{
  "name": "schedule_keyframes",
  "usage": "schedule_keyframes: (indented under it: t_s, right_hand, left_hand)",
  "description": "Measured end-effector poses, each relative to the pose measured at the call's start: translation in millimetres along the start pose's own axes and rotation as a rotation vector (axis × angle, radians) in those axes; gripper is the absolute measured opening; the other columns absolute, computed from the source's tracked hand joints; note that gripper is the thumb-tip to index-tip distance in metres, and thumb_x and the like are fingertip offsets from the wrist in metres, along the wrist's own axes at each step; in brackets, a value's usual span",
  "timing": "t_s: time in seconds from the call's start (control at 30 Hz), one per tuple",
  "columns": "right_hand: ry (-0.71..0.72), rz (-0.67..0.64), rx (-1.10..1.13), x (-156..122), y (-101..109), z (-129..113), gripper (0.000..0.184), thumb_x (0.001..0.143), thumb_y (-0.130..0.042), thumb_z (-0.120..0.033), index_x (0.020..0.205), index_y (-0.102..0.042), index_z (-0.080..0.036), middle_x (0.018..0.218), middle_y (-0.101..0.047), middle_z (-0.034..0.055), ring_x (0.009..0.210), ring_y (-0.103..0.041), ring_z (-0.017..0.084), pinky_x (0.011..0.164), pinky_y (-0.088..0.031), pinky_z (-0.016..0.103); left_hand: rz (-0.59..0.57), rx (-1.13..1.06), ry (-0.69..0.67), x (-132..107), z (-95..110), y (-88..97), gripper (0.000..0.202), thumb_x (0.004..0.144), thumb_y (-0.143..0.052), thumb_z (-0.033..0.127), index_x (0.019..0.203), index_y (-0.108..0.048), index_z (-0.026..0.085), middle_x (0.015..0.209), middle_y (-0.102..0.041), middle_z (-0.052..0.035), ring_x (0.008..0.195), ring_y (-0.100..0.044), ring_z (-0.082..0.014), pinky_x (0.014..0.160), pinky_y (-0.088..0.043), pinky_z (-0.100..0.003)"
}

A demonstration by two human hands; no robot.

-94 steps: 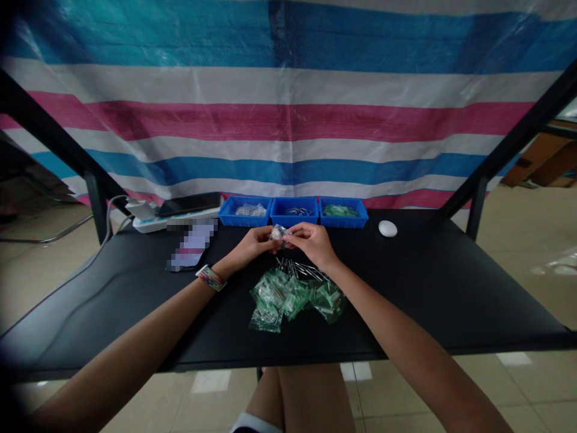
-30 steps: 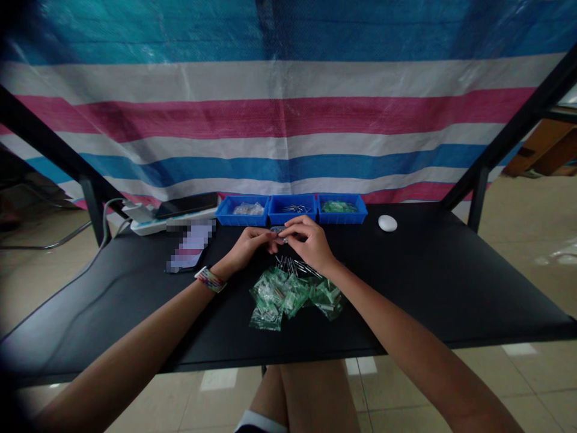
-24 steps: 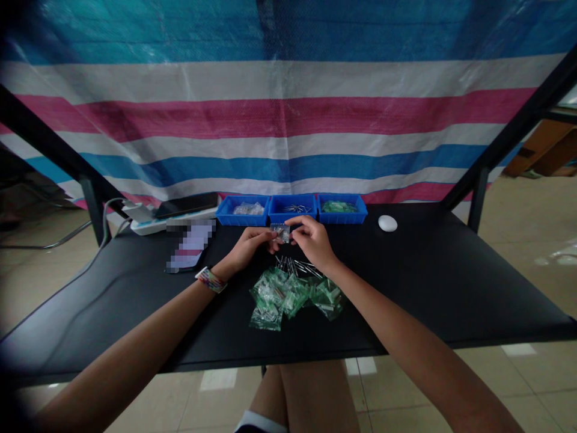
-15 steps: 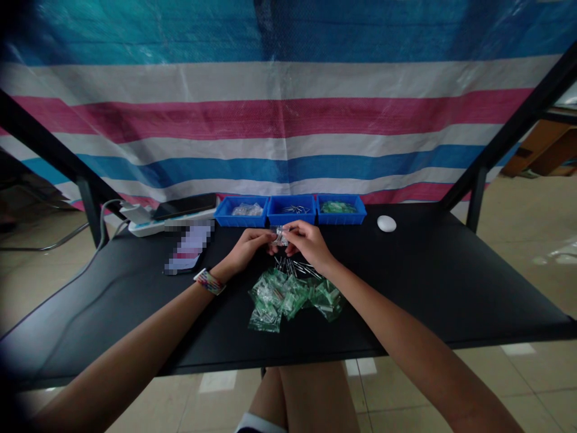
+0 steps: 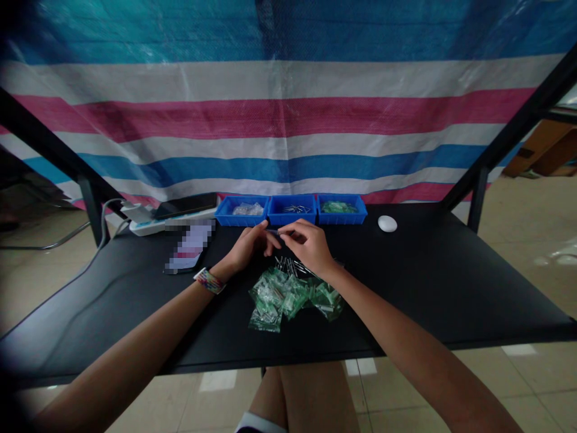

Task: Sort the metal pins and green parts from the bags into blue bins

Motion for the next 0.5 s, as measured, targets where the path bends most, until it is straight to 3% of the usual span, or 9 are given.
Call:
schedule_keyframes:
  t_s: [0.1, 0.2, 0.37, 0.43, 0.5]
  right_hand:
    - [0.051, -0.03, -0.044, -1.6, -4.1, -7.5, 0.01, 0.091, -0.074, -0.026, 0.098, -0.081, -0.024, 0.098, -0.071, 0.0062, 0.082, -0.069, 0.017, 0.061, -0.056, 0.027]
    - [0.09, -0.047, -0.076, -1.6, -6.0, -13.0, 0.011, 0.09, -0.073, -0.023, 0.097, -0.081, -0.024, 0.102, -0.071, 0.0067, 0.091, -0.07, 0.019, 0.064, -0.058, 0.028]
    - [0.081, 0.006, -0.138, -2.2, 2.4, -23.2, 0.018, 0.09, -0.067, -0.021, 0.104, -0.077, -0.024, 0.117, -0.068, 0.0082, 0.093, -0.069, 0.019, 0.064, -0.058, 0.028]
    - [0.023, 0.008, -0.145, -2.7, 5.7, -22.8, 0.01, 0.09, -0.068, -0.023, 0.097, -0.074, -0.022, 0.103, -0.068, 0.0069, 0.08, -0.065, 0.017, 0.06, -0.053, 0.028]
    - [-0.063, -0.121, -0.107, -4.3, -3.5, -16.7, 0.006, 0.09, -0.07, -0.027, 0.09, -0.07, -0.021, 0.082, -0.065, 0.0024, 0.068, -0.06, 0.015, 0.056, -0.048, 0.027]
  left_hand:
    - [0.027, -0.055, 0.004, 1.4, -3.1, 3.2, 0.064, 0.096, -0.051, 0.065, 0.066, -0.074, 0.013, 0.06, -0.068, -0.0085, 0.052, -0.058, -0.0142, 0.057, -0.045, -0.027]
    - [0.045, -0.062, 0.001, 1.4, -2.8, 4.9, 0.046, 0.089, -0.065, 0.052, 0.068, -0.072, 0.013, 0.064, -0.071, -0.0079, 0.054, -0.06, -0.0133, 0.057, -0.047, -0.026]
    - [0.149, -0.135, -0.001, 0.1, -1.2, 16.9, 0.034, 0.085, -0.071, 0.044, 0.091, -0.072, 0.011, 0.075, -0.076, -0.0081, 0.055, -0.065, -0.0146, 0.056, -0.05, -0.026]
    - [0.225, -0.141, -0.028, -0.6, 1.1, 27.7, 0.038, 0.087, -0.07, 0.044, 0.108, -0.07, 0.011, 0.085, -0.079, -0.0097, 0.057, -0.07, -0.0152, 0.055, -0.05, -0.024]
    - [0.309, -0.14, -0.064, -1.9, 4.4, 40.1, 0.047, 0.089, -0.07, 0.042, 0.125, -0.065, 0.013, 0.096, -0.08, -0.0112, 0.061, -0.074, -0.0162, 0.056, -0.051, -0.023]
Point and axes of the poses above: each hand's wrist, its own x-axis towards the middle knuckle, its own y-axis out of the back of the hand, z = x × y, the point moved 10 cm from there along x, towards the middle knuckle
